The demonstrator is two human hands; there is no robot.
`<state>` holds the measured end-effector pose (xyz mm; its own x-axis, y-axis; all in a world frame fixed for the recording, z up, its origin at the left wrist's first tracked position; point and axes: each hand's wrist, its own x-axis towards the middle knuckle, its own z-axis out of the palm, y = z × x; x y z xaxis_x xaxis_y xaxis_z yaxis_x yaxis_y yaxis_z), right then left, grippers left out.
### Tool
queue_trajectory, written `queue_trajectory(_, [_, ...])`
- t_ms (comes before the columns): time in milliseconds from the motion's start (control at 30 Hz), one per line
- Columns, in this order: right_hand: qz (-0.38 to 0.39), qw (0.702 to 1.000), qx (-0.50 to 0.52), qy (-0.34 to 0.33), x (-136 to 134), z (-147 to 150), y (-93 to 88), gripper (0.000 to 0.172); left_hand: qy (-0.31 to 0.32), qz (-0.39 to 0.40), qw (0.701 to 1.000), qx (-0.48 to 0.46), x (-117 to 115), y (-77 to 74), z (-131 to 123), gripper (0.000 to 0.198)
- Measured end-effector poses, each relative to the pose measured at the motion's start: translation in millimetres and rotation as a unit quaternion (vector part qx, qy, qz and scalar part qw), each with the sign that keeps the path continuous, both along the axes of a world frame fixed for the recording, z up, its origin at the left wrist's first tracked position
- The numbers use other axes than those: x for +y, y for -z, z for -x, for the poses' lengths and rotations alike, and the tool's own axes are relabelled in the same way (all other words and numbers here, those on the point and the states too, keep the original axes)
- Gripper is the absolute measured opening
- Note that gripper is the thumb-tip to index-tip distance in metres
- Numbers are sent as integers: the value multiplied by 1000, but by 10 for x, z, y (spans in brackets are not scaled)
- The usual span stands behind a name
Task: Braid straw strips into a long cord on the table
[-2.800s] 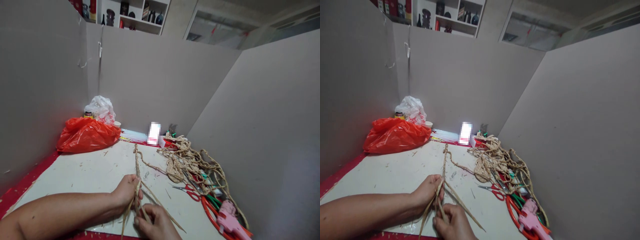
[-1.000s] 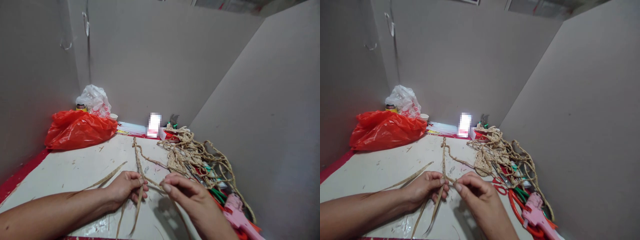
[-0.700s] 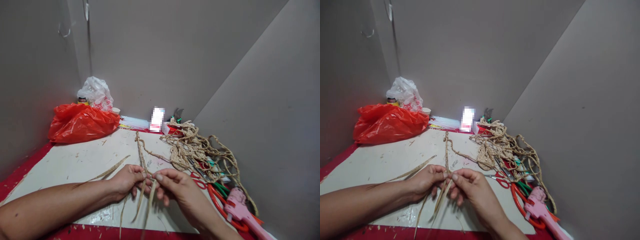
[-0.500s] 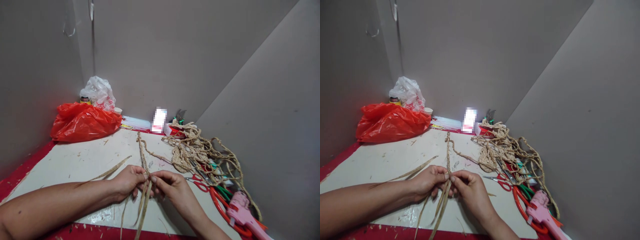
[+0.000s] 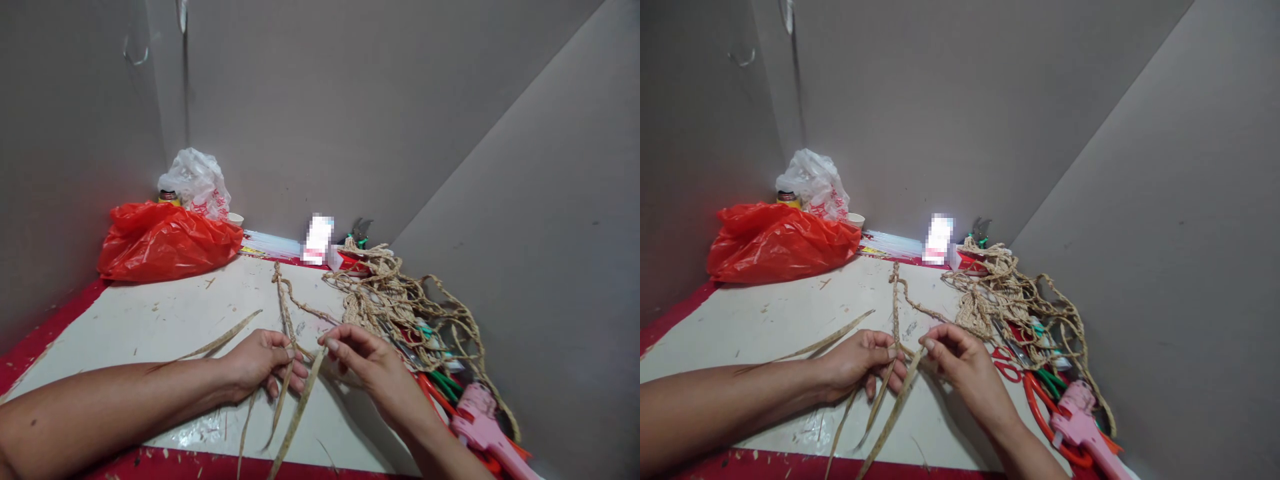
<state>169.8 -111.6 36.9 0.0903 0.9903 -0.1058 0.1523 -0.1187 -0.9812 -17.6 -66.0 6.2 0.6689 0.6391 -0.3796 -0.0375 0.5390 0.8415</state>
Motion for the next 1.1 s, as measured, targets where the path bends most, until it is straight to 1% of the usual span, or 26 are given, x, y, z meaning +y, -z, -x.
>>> queue_trajectory(133, [31,994,104,12,34,-125,-132,29,2,1,1000,7,0,-19,-1,21])
queue_trajectory(200, [42,994,104,17,47,-141,-173,31,1,-1,1000,11,0,-21,-3,23])
queue_trajectory(267, [52,996,66,3,53,-118,-183,32,2,-5,1000,10,1,-15,-4,27])
queue_trajectory(400, [62,995,-34,-75,58,32,-153,30,5,-9,1000,-4,8,15,-6,31])
queue_trajectory(500, [48,991,-52,-114,73,166,-111,25,0,-9,1000,-10,17,40,-11,29])
queue_trajectory(633, [19,992,-65,-105,109,250,-25,17,-4,-16,1000,-5,20,50,-19,25])
queue_trajectory(800, [8,988,-95,-118,131,222,17,13,-8,-22,1000,1,17,40,-31,21])
queue_trajectory(933, [-8,976,-170,-136,125,187,23,11,2,-28,1000,5,20,79,-26,21])
queue_trajectory(1000, [-18,969,-204,-139,123,179,57,10,4,-30,1000,4,20,96,-23,22])
queue_trajectory(1100, [-31,964,-224,-141,131,187,130,9,3,-30,1000,8,19,93,-24,21])
